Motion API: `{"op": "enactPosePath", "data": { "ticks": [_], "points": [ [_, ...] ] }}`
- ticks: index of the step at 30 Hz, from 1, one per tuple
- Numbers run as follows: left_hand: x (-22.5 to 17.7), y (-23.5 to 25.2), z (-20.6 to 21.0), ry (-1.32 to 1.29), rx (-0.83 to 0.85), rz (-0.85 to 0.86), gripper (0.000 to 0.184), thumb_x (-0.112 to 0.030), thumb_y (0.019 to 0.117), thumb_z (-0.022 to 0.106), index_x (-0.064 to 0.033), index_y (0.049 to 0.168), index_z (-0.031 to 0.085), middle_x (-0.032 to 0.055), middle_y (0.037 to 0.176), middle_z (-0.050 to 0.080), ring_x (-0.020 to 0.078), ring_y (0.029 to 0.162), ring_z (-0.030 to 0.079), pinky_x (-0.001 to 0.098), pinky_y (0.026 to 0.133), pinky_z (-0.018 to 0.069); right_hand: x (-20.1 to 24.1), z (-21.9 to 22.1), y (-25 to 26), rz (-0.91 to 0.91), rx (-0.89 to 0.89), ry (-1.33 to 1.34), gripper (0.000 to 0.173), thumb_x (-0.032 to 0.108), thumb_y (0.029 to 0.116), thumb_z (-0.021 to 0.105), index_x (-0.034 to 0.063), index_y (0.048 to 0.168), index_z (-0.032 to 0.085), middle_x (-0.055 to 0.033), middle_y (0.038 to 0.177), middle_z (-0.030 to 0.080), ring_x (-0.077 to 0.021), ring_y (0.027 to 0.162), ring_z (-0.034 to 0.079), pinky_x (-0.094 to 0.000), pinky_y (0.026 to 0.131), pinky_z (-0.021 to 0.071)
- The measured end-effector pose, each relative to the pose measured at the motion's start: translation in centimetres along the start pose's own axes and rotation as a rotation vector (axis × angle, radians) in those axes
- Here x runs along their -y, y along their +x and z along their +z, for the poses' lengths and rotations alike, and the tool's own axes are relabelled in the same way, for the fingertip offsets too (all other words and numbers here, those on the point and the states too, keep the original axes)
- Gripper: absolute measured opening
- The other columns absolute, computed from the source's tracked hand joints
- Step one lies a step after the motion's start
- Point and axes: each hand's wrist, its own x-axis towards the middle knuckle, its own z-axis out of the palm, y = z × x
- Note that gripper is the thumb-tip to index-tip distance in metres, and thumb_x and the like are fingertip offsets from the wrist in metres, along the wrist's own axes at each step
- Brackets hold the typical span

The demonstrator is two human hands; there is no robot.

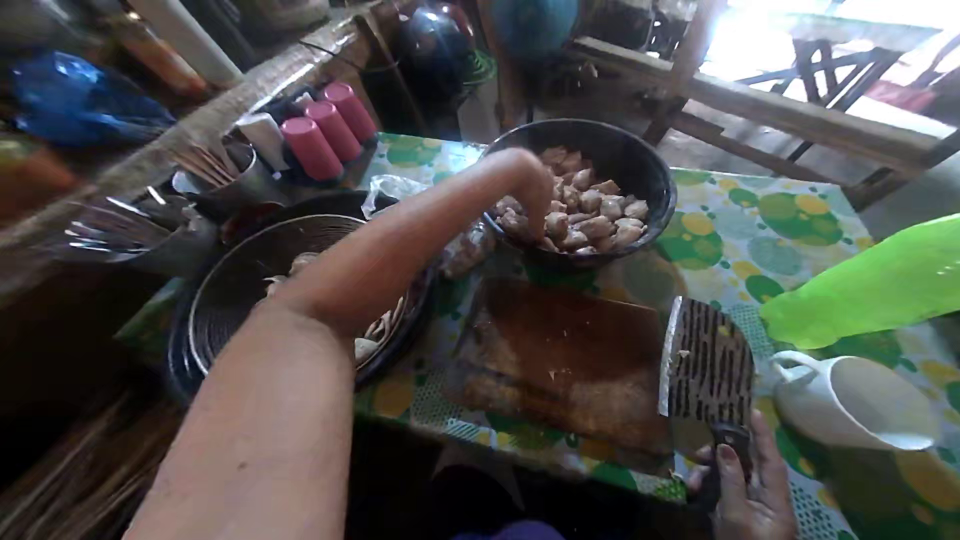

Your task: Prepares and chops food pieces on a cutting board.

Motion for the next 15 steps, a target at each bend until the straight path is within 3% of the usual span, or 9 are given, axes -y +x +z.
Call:
{"op": "enactPosePath", "data": {
  "ticks": [3, 5, 9, 11, 13, 15],
  "points": [
    [1.3, 0.9, 4.1, -0.162, -0.114, -0.048, 0.030, -0.027, 0.1021, 0.064, -0.0018, 0.117, 0.069, 0.0239, 0.119, 0.067, 0.0441, 0.117, 0.062, 0.0672, 0.096, 0.0460, 0.0, 0.0, 0.0, 0.011, 0.012, 0.010, 0.057, -0.001, 0.1021, 0.041, -0.0154, 0.153, 0.018, -0.0026, 0.104, 0.063, 0.0031, 0.058, 0.062, -0.0162, 0.053, 0.0573],
    [2.9, 2.3, 5.4, -0.235, -0.236, -0.130, 0.024, -0.018, 0.0958, 0.070, -0.0013, 0.114, 0.070, 0.0242, 0.120, 0.067, 0.0455, 0.119, 0.061, 0.0696, 0.096, 0.0463, -0.1, -0.1, 0.0, 0.028, 0.013, 0.016, 0.058, -0.001, 0.1020, 0.042, -0.0134, 0.153, 0.019, 0.0001, 0.099, 0.064, 0.0024, 0.057, 0.062, -0.0165, 0.052, 0.0572],
    [5.9, 1.5, 3.2, -0.466, -0.434, -0.118, 0.027, -0.026, 0.0957, 0.072, 0.0007, 0.100, 0.071, 0.0225, 0.101, 0.069, 0.0412, 0.101, 0.066, 0.0671, 0.087, 0.0491, -0.2, -0.1, 0.0, 0.007, 0.006, 0.004, 0.057, -0.001, 0.1016, 0.041, -0.0135, 0.153, 0.020, -0.0005, 0.098, 0.064, 0.0014, 0.055, 0.061, -0.0174, 0.051, 0.0569],
    [5.6, -1.0, 2.0, -0.632, -0.548, -0.072, 0.034, -0.026, 0.0967, 0.072, 0.0024, 0.114, 0.066, 0.0211, 0.106, 0.068, 0.0360, 0.101, 0.066, 0.0595, 0.090, 0.0505, -0.1, 0.1, 0.0, 0.014, -0.010, 0.007, 0.056, -0.001, 0.1020, 0.040, -0.0136, 0.153, 0.021, -0.0006, 0.097, 0.063, 0.0013, 0.054, 0.061, -0.0176, 0.050, 0.0566],
    [4.6, -3.2, 1.5, -0.714, -0.619, 0.023, 0.049, -0.028, 0.0982, 0.072, 0.0003, 0.134, 0.056, 0.0204, 0.121, 0.067, 0.0326, 0.113, 0.065, 0.0543, 0.101, 0.0504, 0.0, 0.3, 0.0, 0.019, -0.011, 0.001, 0.056, 0.001, 0.1026, 0.040, -0.0139, 0.153, 0.020, -0.0013, 0.098, 0.062, 0.0017, 0.054, 0.060, -0.0171, 0.050, 0.0563],
    [2.8, -5.5, 1.8, -0.738, -0.666, 0.113, 0.047, -0.027, 0.0986, 0.071, -0.0004, 0.134, 0.057, 0.0173, 0.118, 0.068, 0.0269, 0.108, 0.067, 0.0478, 0.099, 0.0519, 0.0, 0.3, 0.0, 0.020, -0.014, -0.010, 0.055, 0.001, 0.1030, 0.040, -0.0130, 0.153, 0.021, -0.0023, 0.100, 0.063, 0.0012, 0.053, 0.060, -0.0171, 0.048, 0.0560]
  ]
}}
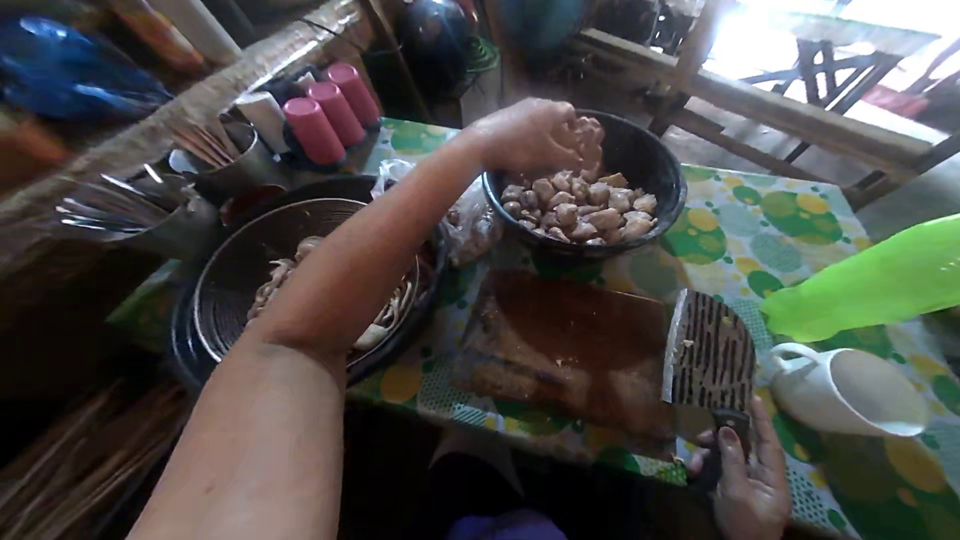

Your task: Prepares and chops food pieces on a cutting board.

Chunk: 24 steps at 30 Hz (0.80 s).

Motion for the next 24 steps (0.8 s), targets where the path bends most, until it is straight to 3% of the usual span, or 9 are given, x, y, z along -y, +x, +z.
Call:
{"op": "enactPosePath", "data": {
  "ticks": [4, 7, 12, 13, 15, 16, 19, 22, 24],
  "points": [
    [-3.1, -4.9, 2.5, -0.130, 0.049, 0.064, 0.036, -0.022, 0.0986, 0.071, -0.0013, 0.128, 0.065, 0.0127, 0.109, 0.072, 0.0191, 0.098, 0.069, 0.0400, 0.093, 0.0547, -0.7, -0.3, 0.7, -0.007, 0.022, -0.002, 0.056, 0.006, 0.1035, 0.044, -0.0077, 0.155, 0.025, -0.0027, 0.106, 0.064, -0.0004, 0.054, 0.061, -0.0186, 0.047, 0.0560],
    [-3.4, -7.6, 7.8, -0.378, 0.176, 0.071, 0.026, -0.020, 0.0988, 0.070, -0.0027, 0.118, 0.068, 0.0062, 0.092, 0.070, 0.0097, 0.078, 0.065, 0.0286, 0.076, 0.0553, 0.1, -0.7, 1.0, 0.140, 0.034, -0.031, 0.058, 0.014, 0.1064, 0.047, -0.0032, 0.157, 0.024, -0.0003, 0.088, 0.064, -0.0038, 0.051, 0.059, -0.0218, 0.044, 0.0550],
    [-1.9, -8.7, 17.2, -0.697, 0.433, -0.118, 0.027, -0.027, 0.1028, 0.063, -0.0032, 0.114, 0.070, 0.0061, 0.094, 0.070, 0.0095, 0.079, 0.065, 0.0300, 0.075, 0.0557, 1.1, -1.2, 2.1, 0.365, 0.091, 0.007, 0.040, 0.016, 0.1098, 0.043, 0.0015, 0.147, 0.039, 0.0003, 0.077, 0.061, -0.0063, 0.050, 0.059, -0.0213, 0.045, 0.0543],
    [-1.7, -8.7, 18.5, -0.631, 0.400, -0.167, 0.031, -0.032, 0.1027, 0.063, -0.0039, 0.114, 0.070, 0.0079, 0.096, 0.070, 0.0127, 0.081, 0.065, 0.0342, 0.076, 0.0558, 1.1, -1.3, 1.9, 0.369, 0.097, 0.020, 0.038, 0.015, 0.1095, 0.042, 0.0023, 0.146, 0.039, 0.0003, 0.077, 0.060, -0.0064, 0.050, 0.059, -0.0212, 0.045, 0.0545],
    [-1.3, -8.9, 19.9, -0.470, 0.247, -0.264, 0.045, -0.042, 0.1008, 0.066, -0.0035, 0.124, 0.068, 0.0188, 0.113, 0.070, 0.0311, 0.104, 0.068, 0.0553, 0.095, 0.0528, 1.9, -1.6, 1.2, 0.371, 0.110, -0.010, 0.037, 0.014, 0.1093, 0.041, 0.0038, 0.145, 0.038, -0.0009, 0.082, 0.061, -0.0078, 0.054, 0.061, -0.0228, 0.050, 0.0570],
    [-1.0, -9.3, 20.3, -0.406, 0.150, -0.291, 0.051, -0.046, 0.0997, 0.066, -0.0055, 0.130, 0.066, 0.0215, 0.122, 0.067, 0.0366, 0.116, 0.065, 0.0603, 0.101, 0.0490, 2.5, -1.7, 0.7, 0.362, 0.121, -0.061, 0.037, 0.013, 0.1089, 0.042, 0.0030, 0.144, 0.037, -0.0022, 0.086, 0.063, -0.0087, 0.057, 0.063, -0.0240, 0.053, 0.0584],
    [-0.2, -11.3, 21.2, -0.330, -0.060, -0.220, 0.054, -0.040, 0.0954, 0.073, -0.0099, 0.139, 0.061, 0.0235, 0.135, 0.058, 0.0400, 0.129, 0.055, 0.0579, 0.106, 0.0468, 5.0, -1.1, -0.7, 0.224, 0.184, -0.326, 0.041, 0.016, 0.1061, 0.046, -0.0026, 0.142, 0.038, -0.0045, 0.093, 0.062, -0.0063, 0.058, 0.060, -0.0236, 0.052, 0.0554],
    [0.2, -13.1, 22.2, -0.345, -0.133, -0.040, 0.044, -0.021, 0.0938, 0.076, -0.0056, 0.134, 0.066, 0.0230, 0.127, 0.065, 0.0386, 0.123, 0.060, 0.0538, 0.105, 0.0485, 7.6, 0.4, -2.7, -0.023, 0.231, -0.599, 0.044, 0.025, 0.1056, 0.051, -0.0035, 0.138, 0.044, -0.0091, 0.094, 0.062, -0.0073, 0.057, 0.057, -0.0273, 0.052, 0.0534],
    [0.1, -13.7, 23.0, -0.350, -0.167, 0.001, 0.038, -0.020, 0.0943, 0.075, -0.0030, 0.128, 0.068, 0.0207, 0.119, 0.068, 0.0351, 0.115, 0.065, 0.0511, 0.102, 0.0514, 9.0, 1.8, -3.8, -0.214, 0.261, -0.714, 0.048, 0.027, 0.1061, 0.053, -0.0002, 0.145, 0.044, -0.0126, 0.095, 0.067, -0.0101, 0.057, 0.059, -0.0297, 0.052, 0.0536]
  ]
}}
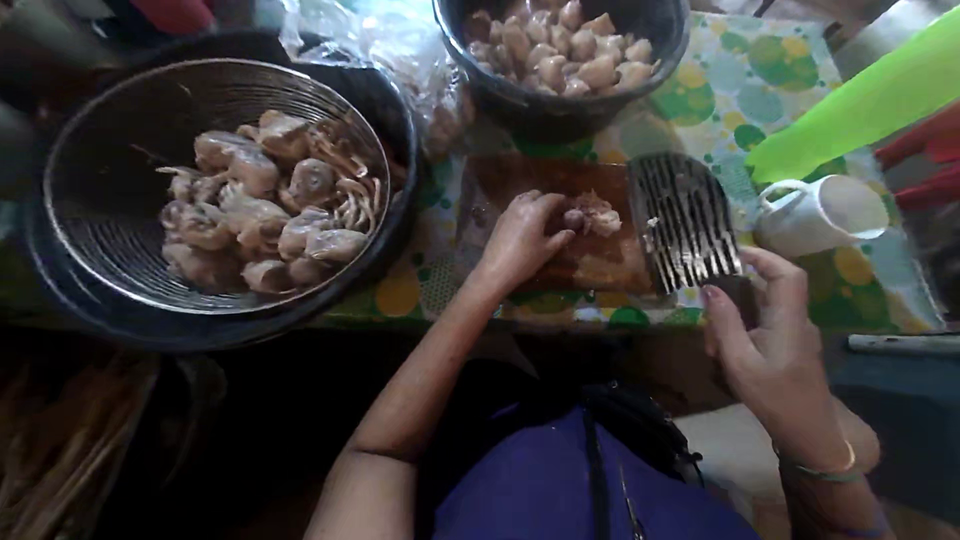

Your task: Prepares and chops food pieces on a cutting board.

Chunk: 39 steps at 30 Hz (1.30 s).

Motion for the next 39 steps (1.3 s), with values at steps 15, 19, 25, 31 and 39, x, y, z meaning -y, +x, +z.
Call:
{"op": "enactPosePath", "data": {
  "ticks": [15, 19, 25, 31, 39],
  "points": [
    [1.3, 0.4, 0.8, -0.030, -0.043, -0.012, 0.029, -0.022, 0.0949, 0.073, 0.0015, 0.113, 0.072, 0.0214, 0.112, 0.068, 0.0365, 0.113, 0.065, 0.0521, 0.098, 0.0523, 4.3, 4.0, 4.5, -0.148, 0.192, -0.414, 0.056, 0.019, 0.1069, 0.050, 0.0096, 0.160, 0.036, -0.0247, 0.099, 0.070, -0.0412, 0.075, 0.069, -0.0549, 0.065, 0.0553],
    [1.2, 0.5, 0.7, -0.006, -0.038, -0.005, 0.028, -0.020, 0.0942, 0.074, 0.0021, 0.112, 0.073, 0.0204, 0.108, 0.068, 0.0353, 0.109, 0.066, 0.0506, 0.096, 0.0530, 4.0, 6.3, 7.2, -0.118, 0.229, -0.389, 0.060, 0.022, 0.1080, 0.050, 0.0136, 0.163, 0.029, -0.0233, 0.102, 0.069, -0.0397, 0.076, 0.068, -0.0537, 0.065, 0.0553],
    [0.5, 0.1, 1.4, 0.037, -0.105, -0.046, 0.028, -0.022, 0.0953, 0.073, -0.0025, 0.115, 0.075, 0.0194, 0.110, 0.070, 0.0355, 0.111, 0.066, 0.0521, 0.096, 0.0533, 2.9, 4.4, 3.4, -0.167, 0.231, -0.400, 0.058, 0.019, 0.1059, 0.053, 0.0136, 0.161, 0.036, -0.0218, 0.092, 0.069, -0.0380, 0.068, 0.067, -0.0528, 0.060, 0.0550],
    [0.8, 0.3, 0.9, 0.047, -0.004, 0.092, 0.030, -0.017, 0.0915, 0.076, -0.0031, 0.118, 0.074, 0.0185, 0.113, 0.071, 0.0345, 0.114, 0.065, 0.0500, 0.098, 0.0531, 1.7, 2.7, 2.4, -0.080, 0.264, -0.289, 0.055, 0.020, 0.1068, 0.051, 0.0116, 0.160, 0.038, -0.0225, 0.095, 0.071, -0.0374, 0.071, 0.068, -0.0543, 0.066, 0.0554],
    [1.1, 0.0, -2.4, 0.154, 0.096, 0.351, 0.028, -0.001, 0.0930, 0.069, -0.0196, 0.110, 0.080, 0.0124, 0.130, 0.066, 0.0346, 0.127, 0.055, 0.0491, 0.107, 0.0468, -2.6, 0.9, 3.0, 0.336, 0.272, 0.112, 0.059, 0.027, 0.1092, 0.049, 0.0303, 0.164, 0.027, -0.0124, 0.087, 0.065, -0.0164, 0.051, 0.054, -0.0340, 0.048, 0.0504]
  ]
}}
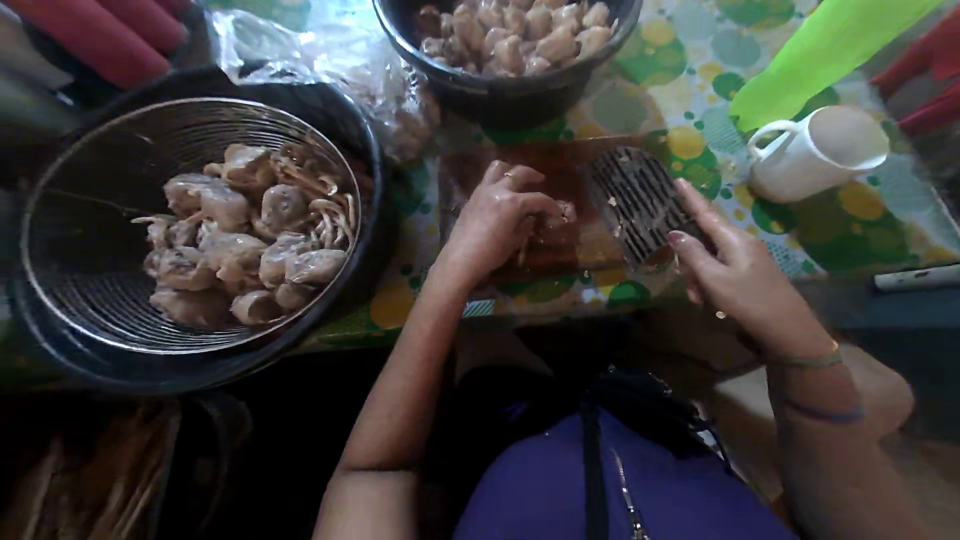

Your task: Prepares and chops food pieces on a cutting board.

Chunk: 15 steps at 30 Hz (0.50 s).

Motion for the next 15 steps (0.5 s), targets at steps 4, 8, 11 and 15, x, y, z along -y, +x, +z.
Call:
{"op": "enactPosePath", "data": {
  "ticks": [4, 8, 11, 15],
  "points": [
    [-1.9, -0.4, 1.5, -0.112, -0.110, -0.178, 0.027, -0.011, 0.0937, 0.074, -0.0078, 0.120, 0.074, 0.0153, 0.119, 0.067, 0.0243, 0.103, 0.068, 0.0388, 0.090, 0.0573, -0.6, -0.3, -1.4, 0.017, -0.010, 0.115, 0.059, 0.024, 0.1086, 0.049, 0.0259, 0.164, 0.027, -0.0076, 0.080, 0.062, -0.0106, 0.048, 0.053, -0.0258, 0.044, 0.0483],
    [-2.1, -0.9, 2.6, -0.028, -0.194, -0.201, 0.018, -0.010, 0.0922, 0.075, -0.0072, 0.110, 0.076, 0.0142, 0.118, 0.071, 0.0326, 0.118, 0.063, 0.0487, 0.101, 0.0516, -0.5, 0.4, -3.1, -0.098, -0.042, 0.263, 0.059, 0.023, 0.1072, 0.048, 0.0194, 0.163, 0.030, -0.0026, 0.082, 0.062, -0.0067, 0.049, 0.054, -0.0217, 0.042, 0.0499],
    [-0.7, -1.7, 2.1, -0.048, -0.167, -0.102, 0.019, -0.010, 0.0898, 0.076, -0.0110, 0.108, 0.076, 0.0132, 0.123, 0.069, 0.0318, 0.122, 0.061, 0.0476, 0.103, 0.0503, -0.1, 0.8, -4.2, -0.167, -0.014, 0.282, 0.057, 0.024, 0.1068, 0.050, 0.0193, 0.161, 0.034, 0.0002, 0.084, 0.063, -0.0039, 0.050, 0.055, -0.0192, 0.042, 0.0499],
    [-1.1, -1.7, 2.9, -0.150, -0.189, -0.100, 0.025, -0.020, 0.0874, 0.082, -0.0084, 0.109, 0.075, 0.0162, 0.122, 0.067, 0.0280, 0.116, 0.065, 0.0423, 0.098, 0.0551, -0.3, 1.9, -4.1, -0.191, -0.015, 0.208, 0.055, 0.027, 0.1069, 0.051, 0.0205, 0.160, 0.038, -0.0009, 0.087, 0.064, -0.0029, 0.051, 0.055, -0.0193, 0.043, 0.0493]
  ]
}}
